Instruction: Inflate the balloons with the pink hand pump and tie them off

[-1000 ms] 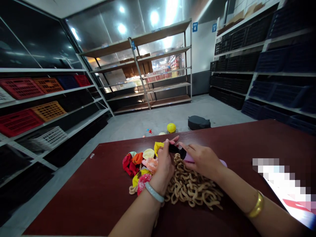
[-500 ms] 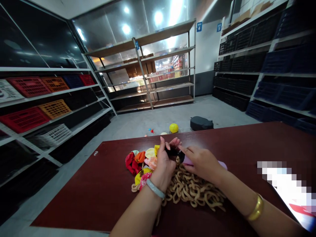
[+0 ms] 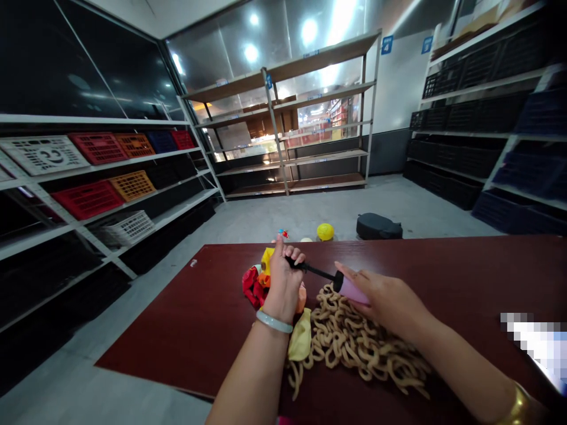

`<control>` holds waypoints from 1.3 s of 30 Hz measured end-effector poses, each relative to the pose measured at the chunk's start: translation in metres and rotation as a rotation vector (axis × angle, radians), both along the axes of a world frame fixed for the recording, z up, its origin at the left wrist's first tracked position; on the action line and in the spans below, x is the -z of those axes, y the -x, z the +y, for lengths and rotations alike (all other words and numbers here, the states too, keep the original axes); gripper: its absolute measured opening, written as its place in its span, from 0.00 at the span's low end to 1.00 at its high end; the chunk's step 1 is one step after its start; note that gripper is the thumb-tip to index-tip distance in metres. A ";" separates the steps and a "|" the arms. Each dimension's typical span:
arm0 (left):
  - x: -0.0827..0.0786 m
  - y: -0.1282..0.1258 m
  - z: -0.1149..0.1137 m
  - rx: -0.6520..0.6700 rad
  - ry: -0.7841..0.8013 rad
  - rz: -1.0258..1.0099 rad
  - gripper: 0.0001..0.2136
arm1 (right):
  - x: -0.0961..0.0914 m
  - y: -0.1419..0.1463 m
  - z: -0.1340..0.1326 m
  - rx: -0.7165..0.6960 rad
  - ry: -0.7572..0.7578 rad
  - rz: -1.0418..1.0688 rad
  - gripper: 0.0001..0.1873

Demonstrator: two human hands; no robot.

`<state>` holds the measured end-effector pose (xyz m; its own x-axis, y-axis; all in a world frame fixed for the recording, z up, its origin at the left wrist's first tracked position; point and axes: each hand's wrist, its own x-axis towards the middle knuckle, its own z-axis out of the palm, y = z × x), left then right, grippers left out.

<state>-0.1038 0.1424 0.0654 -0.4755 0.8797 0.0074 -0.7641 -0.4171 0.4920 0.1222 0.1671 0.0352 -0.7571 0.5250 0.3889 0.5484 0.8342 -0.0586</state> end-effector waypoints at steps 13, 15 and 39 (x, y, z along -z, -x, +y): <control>-0.001 -0.006 -0.001 -0.007 -0.082 0.009 0.07 | -0.006 -0.029 0.021 -0.036 0.055 -0.022 0.39; 0.003 -0.018 0.001 0.062 -0.065 -0.029 0.06 | -0.006 -0.029 0.021 -0.036 0.049 -0.017 0.40; -0.003 0.008 0.000 -0.061 -0.122 0.066 0.14 | 0.001 -0.040 0.035 -0.046 0.090 -0.018 0.40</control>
<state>-0.1113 0.1424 0.0682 -0.5231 0.8398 0.1454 -0.7033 -0.5217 0.4829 0.1620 0.2023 0.0339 -0.7875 0.5221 0.3276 0.5116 0.8501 -0.1251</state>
